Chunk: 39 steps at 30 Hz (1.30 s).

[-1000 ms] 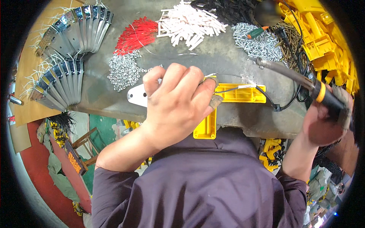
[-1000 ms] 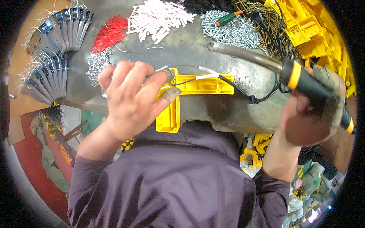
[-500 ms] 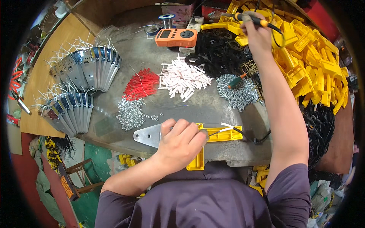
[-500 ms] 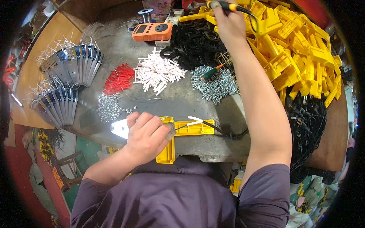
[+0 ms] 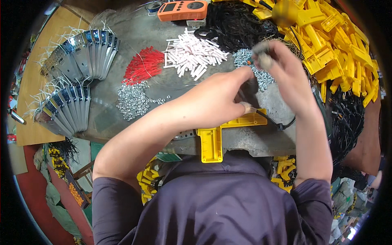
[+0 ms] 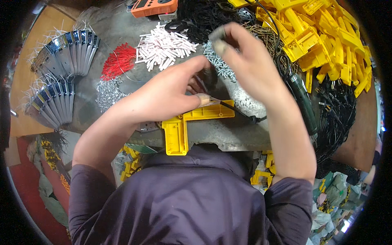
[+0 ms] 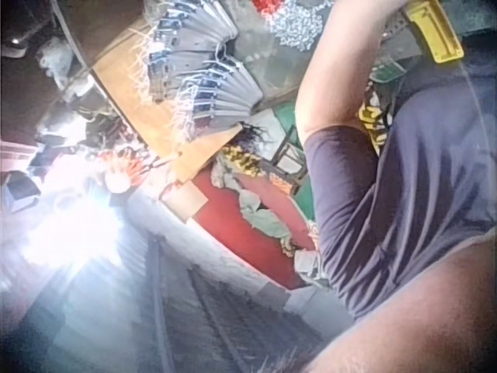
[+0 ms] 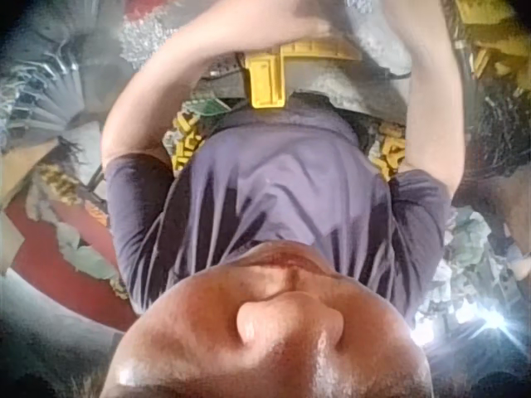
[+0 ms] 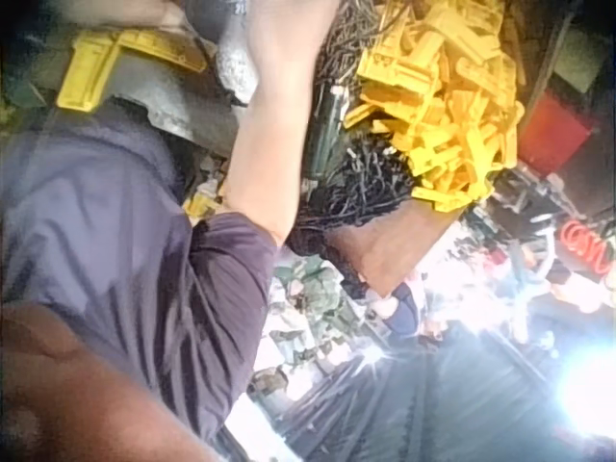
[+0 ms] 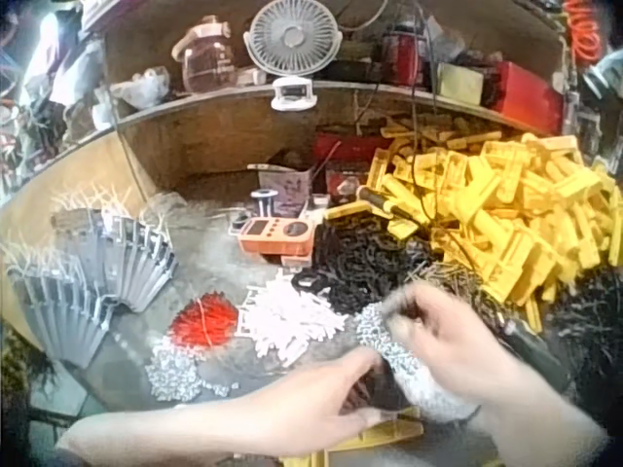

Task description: Assembling and soldering components for a yellow plastic electronic housing.

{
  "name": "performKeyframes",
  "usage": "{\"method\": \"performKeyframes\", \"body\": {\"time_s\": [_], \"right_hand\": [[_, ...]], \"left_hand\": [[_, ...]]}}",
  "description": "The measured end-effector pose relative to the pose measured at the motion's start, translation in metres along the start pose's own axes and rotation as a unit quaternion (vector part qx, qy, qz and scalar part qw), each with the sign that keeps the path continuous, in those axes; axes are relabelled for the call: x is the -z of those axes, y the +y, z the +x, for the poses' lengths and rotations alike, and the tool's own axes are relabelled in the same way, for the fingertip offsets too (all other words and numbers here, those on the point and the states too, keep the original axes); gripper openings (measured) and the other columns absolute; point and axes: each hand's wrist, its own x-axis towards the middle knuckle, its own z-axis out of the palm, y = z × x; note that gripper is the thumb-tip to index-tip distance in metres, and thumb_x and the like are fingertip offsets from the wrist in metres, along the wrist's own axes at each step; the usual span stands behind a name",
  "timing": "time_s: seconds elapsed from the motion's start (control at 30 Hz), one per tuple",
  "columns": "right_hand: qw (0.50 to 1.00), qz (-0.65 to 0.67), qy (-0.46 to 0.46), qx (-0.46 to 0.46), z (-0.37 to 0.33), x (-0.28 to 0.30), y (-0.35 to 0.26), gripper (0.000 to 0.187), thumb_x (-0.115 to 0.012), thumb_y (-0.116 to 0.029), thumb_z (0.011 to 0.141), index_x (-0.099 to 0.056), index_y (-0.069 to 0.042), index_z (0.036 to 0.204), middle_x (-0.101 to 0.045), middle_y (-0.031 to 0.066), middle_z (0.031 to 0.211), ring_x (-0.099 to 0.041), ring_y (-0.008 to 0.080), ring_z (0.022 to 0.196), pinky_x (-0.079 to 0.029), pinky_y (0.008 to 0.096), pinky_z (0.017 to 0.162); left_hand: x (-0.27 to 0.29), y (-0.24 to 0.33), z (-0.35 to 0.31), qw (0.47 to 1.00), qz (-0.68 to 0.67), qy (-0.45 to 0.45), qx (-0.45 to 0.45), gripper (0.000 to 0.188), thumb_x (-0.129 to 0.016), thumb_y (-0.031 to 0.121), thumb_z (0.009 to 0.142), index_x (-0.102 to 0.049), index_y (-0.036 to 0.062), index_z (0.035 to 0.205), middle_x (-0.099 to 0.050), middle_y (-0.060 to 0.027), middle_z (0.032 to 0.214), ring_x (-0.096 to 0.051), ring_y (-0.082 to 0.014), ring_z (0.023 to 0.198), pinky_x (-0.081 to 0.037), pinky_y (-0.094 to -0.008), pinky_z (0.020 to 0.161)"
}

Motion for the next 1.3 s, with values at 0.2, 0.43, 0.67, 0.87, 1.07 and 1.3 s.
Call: {"method": "performKeyframes", "body": {"time_s": [0.2, 0.43, 0.67, 0.87, 1.07, 1.3], "right_hand": [[0.998, 0.008, -0.007, -0.069, -0.064, -0.027, -0.012, 0.024, -0.056, -0.009, 0.088, -0.046, 0.000, 0.108, -0.051, 0.0027, 0.080, -0.049, 0.0080, 0.075, -0.042, 0.0239, 0.064], [0.996, -0.073, -0.035, -0.047, -0.063, -0.027, -0.014, 0.012, -0.062, -0.002, 0.075, -0.057, 0.001, 0.086, -0.052, 0.0059, 0.073, -0.049, 0.0135, 0.061, -0.040, 0.0264, 0.055], [0.997, -0.016, -0.029, -0.063, -0.069, -0.036, 0.001, 0.024, -0.060, 0.002, 0.075, -0.064, 0.000, 0.098, -0.064, 0.0119, 0.081, -0.061, 0.0168, 0.064, -0.046, 0.0277, 0.059], [0.984, -0.161, -0.012, 0.074, -0.054, -0.038, -0.008, 0.019, -0.058, 0.006, 0.073, -0.062, 0.001, 0.091, -0.062, 0.0139, 0.077, -0.061, 0.0255, 0.063, -0.046, 0.0309, 0.057], [0.994, -0.100, -0.013, 0.031, -0.060, -0.045, -0.004, 0.016, -0.057, 0.007, 0.074, -0.060, 0.002, 0.089, -0.060, 0.0131, 0.074, -0.059, 0.0264, 0.063, -0.046, 0.0326, 0.058], [0.998, 0.030, -0.009, -0.060, -0.057, -0.050, -0.008, 0.020, -0.053, 0.003, 0.082, -0.057, 0.001, 0.101, -0.057, 0.0077, 0.076, -0.054, 0.0115, 0.068, -0.046, 0.0258, 0.065]], "left_hand": [[0.001, 0.009, -0.014, 0.997, 0.007, 0.068, -0.034, 0.042, -0.064, 0.000, 0.074, -0.047, 0.0002, 0.112, -0.058, -0.0085, 0.085, -0.059, -0.0163, 0.081, -0.049, -0.0304, 0.077], [0.001, 0.005, -0.057, 0.989, 0.050, 0.128, 0.063, 0.048, -0.069, -0.004, 0.074, -0.045, 0.0000, 0.116, -0.060, -0.0076, 0.101, -0.060, -0.0148, 0.092, -0.048, -0.0291, 0.082], [-0.004, -0.014, -0.067, 0.987, -0.022, 0.154, 0.025, 0.045, -0.065, -0.011, 0.075, -0.048, -0.0001, 0.116, -0.060, -0.0074, 0.100, -0.060, -0.0135, 0.092, -0.049, -0.0279, 0.081], [-0.002, -0.018, -0.069, 0.987, -0.014, 0.159, 0.032, 0.043, -0.066, -0.009, 0.076, -0.048, -0.0014, 0.114, -0.060, -0.0080, 0.099, -0.061, -0.0136, 0.092, -0.050, -0.0284, 0.081], [-0.003, -0.015, -0.066, 0.988, 0.017, 0.152, 0.024, 0.043, -0.068, -0.005, 0.076, -0.046, -0.0027, 0.113, -0.061, -0.0078, 0.095, -0.061, -0.0133, 0.091, -0.049, -0.0275, 0.080], [-0.019, -0.017, -0.063, 0.963, 0.088, 0.230, -0.111, 0.050, -0.079, 0.006, 0.069, -0.051, 0.0021, 0.110, -0.061, -0.0099, 0.095, -0.060, -0.0224, 0.092, -0.046, -0.0336, 0.089]]}}
